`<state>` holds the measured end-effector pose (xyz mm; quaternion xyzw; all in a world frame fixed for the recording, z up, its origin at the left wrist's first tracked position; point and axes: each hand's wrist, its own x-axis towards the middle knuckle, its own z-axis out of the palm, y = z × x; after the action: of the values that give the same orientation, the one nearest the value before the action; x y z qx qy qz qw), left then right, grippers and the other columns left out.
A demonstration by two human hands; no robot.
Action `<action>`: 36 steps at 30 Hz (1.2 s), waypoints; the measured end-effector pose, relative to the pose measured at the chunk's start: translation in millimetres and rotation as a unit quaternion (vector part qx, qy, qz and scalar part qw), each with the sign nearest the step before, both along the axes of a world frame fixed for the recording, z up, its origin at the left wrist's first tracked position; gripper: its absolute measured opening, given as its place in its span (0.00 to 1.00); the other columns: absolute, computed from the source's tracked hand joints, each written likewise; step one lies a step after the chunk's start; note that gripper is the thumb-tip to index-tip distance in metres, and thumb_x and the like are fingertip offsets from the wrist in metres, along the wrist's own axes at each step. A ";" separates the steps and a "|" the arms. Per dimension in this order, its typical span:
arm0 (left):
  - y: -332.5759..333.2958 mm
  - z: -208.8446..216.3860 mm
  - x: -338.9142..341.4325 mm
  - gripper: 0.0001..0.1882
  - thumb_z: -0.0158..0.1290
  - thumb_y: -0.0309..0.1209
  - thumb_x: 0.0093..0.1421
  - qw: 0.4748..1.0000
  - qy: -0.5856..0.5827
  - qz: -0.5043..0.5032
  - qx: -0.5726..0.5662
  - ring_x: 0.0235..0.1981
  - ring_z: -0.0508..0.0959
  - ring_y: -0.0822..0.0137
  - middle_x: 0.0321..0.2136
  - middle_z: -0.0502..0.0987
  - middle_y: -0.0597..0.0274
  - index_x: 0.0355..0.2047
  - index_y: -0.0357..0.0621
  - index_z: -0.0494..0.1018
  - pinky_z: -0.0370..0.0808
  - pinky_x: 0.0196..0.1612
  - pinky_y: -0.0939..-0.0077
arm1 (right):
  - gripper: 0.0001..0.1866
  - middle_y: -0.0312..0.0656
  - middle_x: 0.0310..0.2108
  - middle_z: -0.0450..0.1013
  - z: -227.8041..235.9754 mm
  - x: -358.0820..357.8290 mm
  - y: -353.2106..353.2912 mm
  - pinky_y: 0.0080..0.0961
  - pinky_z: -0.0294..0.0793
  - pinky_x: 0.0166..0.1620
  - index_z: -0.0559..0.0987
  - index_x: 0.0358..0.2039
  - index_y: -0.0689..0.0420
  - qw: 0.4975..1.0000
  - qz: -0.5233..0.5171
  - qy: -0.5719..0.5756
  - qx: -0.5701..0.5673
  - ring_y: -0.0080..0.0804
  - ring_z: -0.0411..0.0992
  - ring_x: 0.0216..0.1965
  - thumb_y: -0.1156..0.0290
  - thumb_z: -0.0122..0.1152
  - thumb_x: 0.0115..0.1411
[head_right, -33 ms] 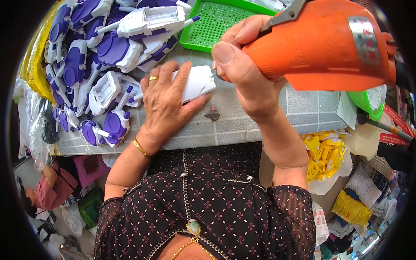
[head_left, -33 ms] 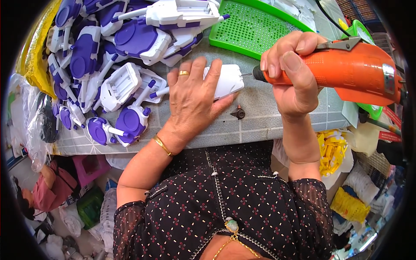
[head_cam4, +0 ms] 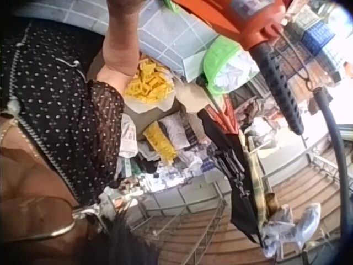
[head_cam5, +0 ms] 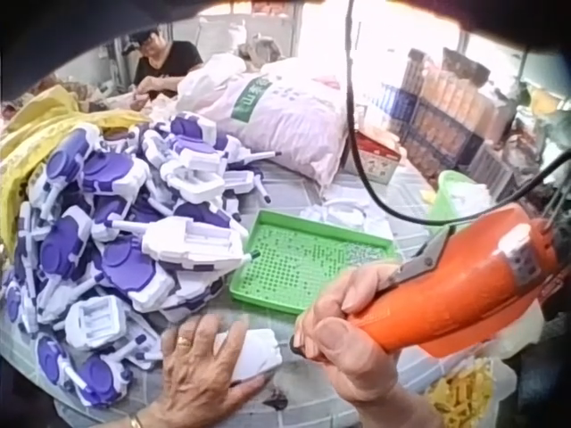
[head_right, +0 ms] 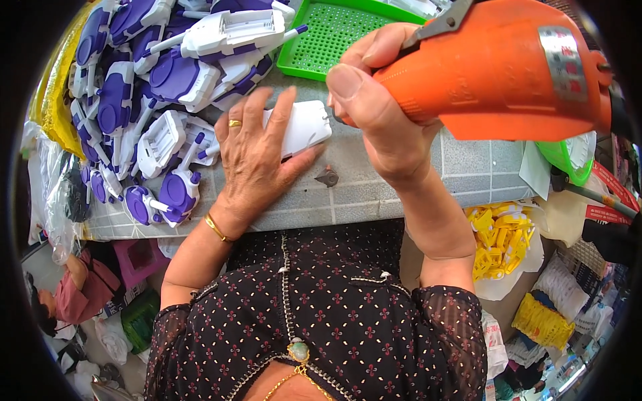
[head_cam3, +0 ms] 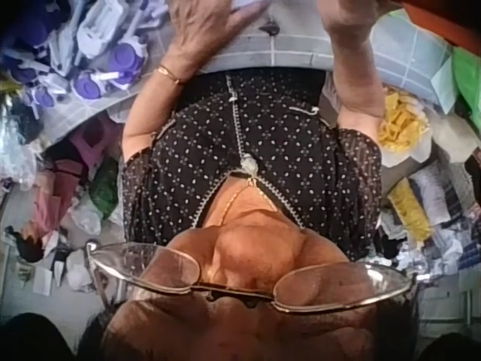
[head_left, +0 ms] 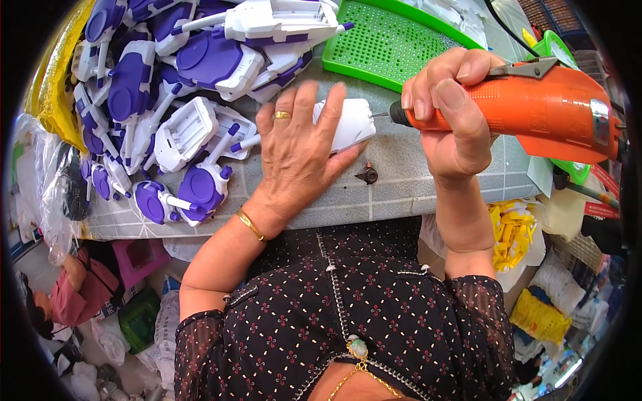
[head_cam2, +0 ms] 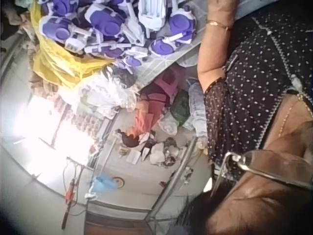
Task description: Assembling plastic toy components using an electric screwdriver and manually snapping pieces together.
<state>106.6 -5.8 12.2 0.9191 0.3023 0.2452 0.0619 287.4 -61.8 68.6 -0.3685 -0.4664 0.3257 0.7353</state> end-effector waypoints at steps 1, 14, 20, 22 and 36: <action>-0.5 -0.1 -0.3 0.35 0.66 0.48 0.47 0.999 -0.025 0.007 0.033 0.50 0.72 0.58 0.47 0.70 0.58 0.55 0.51 0.72 0.63 0.54 0.50 | 0.12 0.38 0.28 0.66 -0.1 -0.6 -0.1 0.32 0.71 0.34 0.65 0.40 0.52 1.000 0.001 0.006 -0.006 0.26 0.66 0.24 0.75 0.57 0.59; -5.6 -6.3 -0.2 0.22 0.57 0.33 0.58 0.997 -0.007 -0.072 0.006 0.56 0.72 0.56 0.52 0.72 0.55 0.53 0.49 0.72 0.60 0.62 0.48 | 0.12 0.38 0.26 0.70 1.6 -3.0 7.6 0.20 0.70 0.27 0.68 0.31 0.57 0.997 -0.002 0.074 0.019 0.20 0.68 0.23 0.80 0.65 0.55; -2.4 -8.2 0.4 0.23 0.58 0.34 0.57 0.995 -0.017 -0.089 0.030 0.55 0.72 0.55 0.52 0.72 0.55 0.54 0.50 0.72 0.63 0.58 0.51 | 0.12 0.38 0.29 0.67 -1.5 3.1 6.1 0.30 0.71 0.34 0.65 0.41 0.52 1.000 0.016 -0.022 0.012 0.25 0.66 0.24 0.76 0.57 0.60; -2.3 -6.8 1.0 0.23 0.58 0.34 0.57 0.995 -0.010 -0.089 0.036 0.55 0.72 0.55 0.52 0.72 0.55 0.54 0.50 0.72 0.63 0.57 0.51 | 0.12 0.38 0.29 0.67 -1.0 3.2 6.1 0.30 0.71 0.34 0.65 0.41 0.52 1.000 0.014 -0.022 0.012 0.25 0.66 0.24 0.76 0.57 0.60; -0.8 -1.9 0.3 0.25 0.62 0.32 0.52 0.996 -0.022 -0.084 0.005 0.53 0.71 0.56 0.50 0.71 0.56 0.52 0.48 0.73 0.64 0.55 0.54 | 0.11 0.36 0.27 0.65 2.4 7.6 10.7 0.29 0.70 0.34 0.66 0.39 0.51 0.998 0.033 0.039 0.026 0.25 0.65 0.23 0.74 0.57 0.60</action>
<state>106.8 -6.6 10.3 0.9360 0.2213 0.2605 0.0837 295.0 -51.1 71.0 -0.3208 -0.4579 0.3521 0.7506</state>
